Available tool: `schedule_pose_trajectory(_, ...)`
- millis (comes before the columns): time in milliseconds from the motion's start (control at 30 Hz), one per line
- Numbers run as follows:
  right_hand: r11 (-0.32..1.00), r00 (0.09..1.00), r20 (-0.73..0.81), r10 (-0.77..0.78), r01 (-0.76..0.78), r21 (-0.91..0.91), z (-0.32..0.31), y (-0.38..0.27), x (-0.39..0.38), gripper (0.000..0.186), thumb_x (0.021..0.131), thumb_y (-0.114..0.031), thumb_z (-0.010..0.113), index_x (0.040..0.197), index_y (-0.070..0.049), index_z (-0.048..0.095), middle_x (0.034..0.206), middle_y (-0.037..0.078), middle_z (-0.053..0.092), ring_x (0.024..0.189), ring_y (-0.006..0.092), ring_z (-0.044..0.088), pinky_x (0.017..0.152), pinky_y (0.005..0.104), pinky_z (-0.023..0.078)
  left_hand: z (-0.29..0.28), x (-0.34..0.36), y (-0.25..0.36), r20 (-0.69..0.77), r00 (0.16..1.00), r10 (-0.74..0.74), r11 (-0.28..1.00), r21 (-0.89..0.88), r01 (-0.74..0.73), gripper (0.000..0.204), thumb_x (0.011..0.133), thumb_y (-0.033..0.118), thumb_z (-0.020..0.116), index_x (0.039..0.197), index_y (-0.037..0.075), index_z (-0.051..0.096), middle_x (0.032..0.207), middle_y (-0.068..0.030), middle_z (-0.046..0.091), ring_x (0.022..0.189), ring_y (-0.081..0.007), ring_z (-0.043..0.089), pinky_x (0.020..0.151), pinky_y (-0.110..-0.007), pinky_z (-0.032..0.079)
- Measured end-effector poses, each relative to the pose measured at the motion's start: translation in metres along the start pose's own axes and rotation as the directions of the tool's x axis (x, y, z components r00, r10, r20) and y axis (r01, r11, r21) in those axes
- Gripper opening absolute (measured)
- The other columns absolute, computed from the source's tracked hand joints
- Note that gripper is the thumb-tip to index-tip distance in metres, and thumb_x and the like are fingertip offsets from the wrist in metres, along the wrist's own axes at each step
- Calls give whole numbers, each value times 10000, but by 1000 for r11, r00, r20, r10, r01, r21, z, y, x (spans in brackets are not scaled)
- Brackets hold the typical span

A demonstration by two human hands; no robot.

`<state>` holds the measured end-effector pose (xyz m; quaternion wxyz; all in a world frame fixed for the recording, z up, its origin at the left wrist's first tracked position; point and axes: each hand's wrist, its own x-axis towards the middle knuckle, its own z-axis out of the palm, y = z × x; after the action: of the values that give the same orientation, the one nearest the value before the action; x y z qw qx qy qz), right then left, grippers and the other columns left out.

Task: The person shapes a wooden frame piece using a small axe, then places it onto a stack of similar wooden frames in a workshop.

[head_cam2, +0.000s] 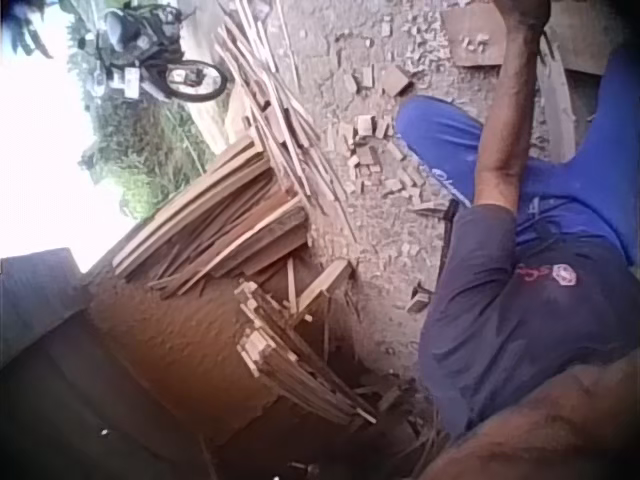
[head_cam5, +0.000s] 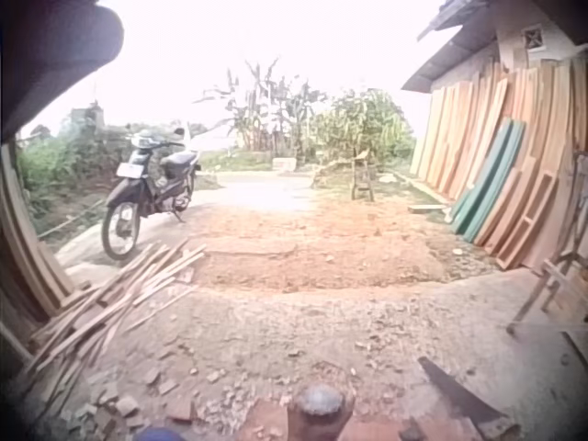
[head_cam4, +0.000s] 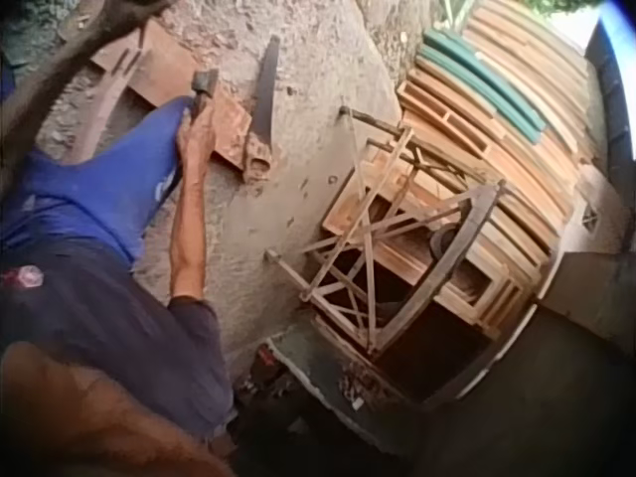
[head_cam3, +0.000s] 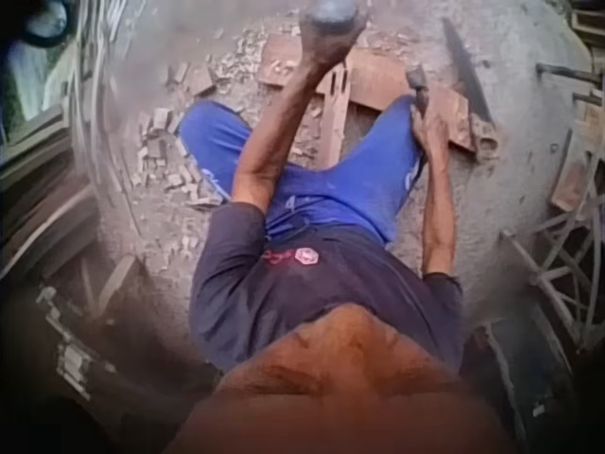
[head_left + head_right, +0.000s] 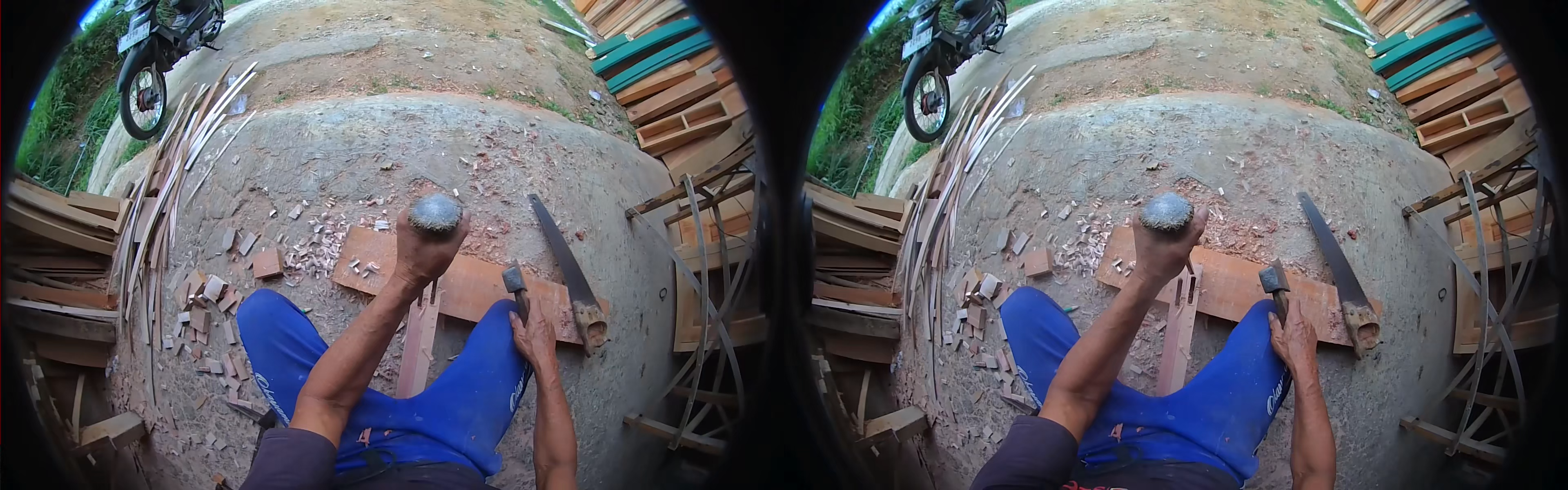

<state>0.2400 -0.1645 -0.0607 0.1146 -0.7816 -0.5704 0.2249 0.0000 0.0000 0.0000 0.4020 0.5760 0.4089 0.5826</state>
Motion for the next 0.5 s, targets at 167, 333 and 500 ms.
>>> schedule_pose_trajectory(167, 998, 999, -32, -7, 5, -69, 2, -3, -7, 363, 932, -270, 640, 1176, -46, 492, 937, 291, 685, 881, 504, 668, 752, 573, 521, 1, -2, -10, 53, 992, -117, 993, 23, 116, 172, 854, 122, 769, 848, 1, 647, 725, -50, 688, 657, -104, 625, 633, -312, 521)
schedule_pose_trajectory(333, 999, 998, -62, 10, -13, -47, 2, 0, -6, 367, 930, -273, 644, 1175, -42, 498, 954, 298, 684, 885, 506, 668, 753, 574, 522, 21, -8, -19, 131, 990, -52, 998, 42, 47, 191, 821, 145, 781, 835, 8, 648, 738, -103, 692, 656, -196, 673, 641, -343, 536)
schedule_pose_trajectory(500, 999, 992, -119, -32, 36, 33, 4, 1, -11, 364, 929, -267, 649, 1180, -37, 520, 975, 303, 680, 897, 507, 664, 758, 564, 522, 22, -32, -26, 201, 979, 24, 989, 139, -53, 189, 830, 122, 780, 823, 20, 621, 703, -54, 653, 652, -135, 629, 615, -318, 509)
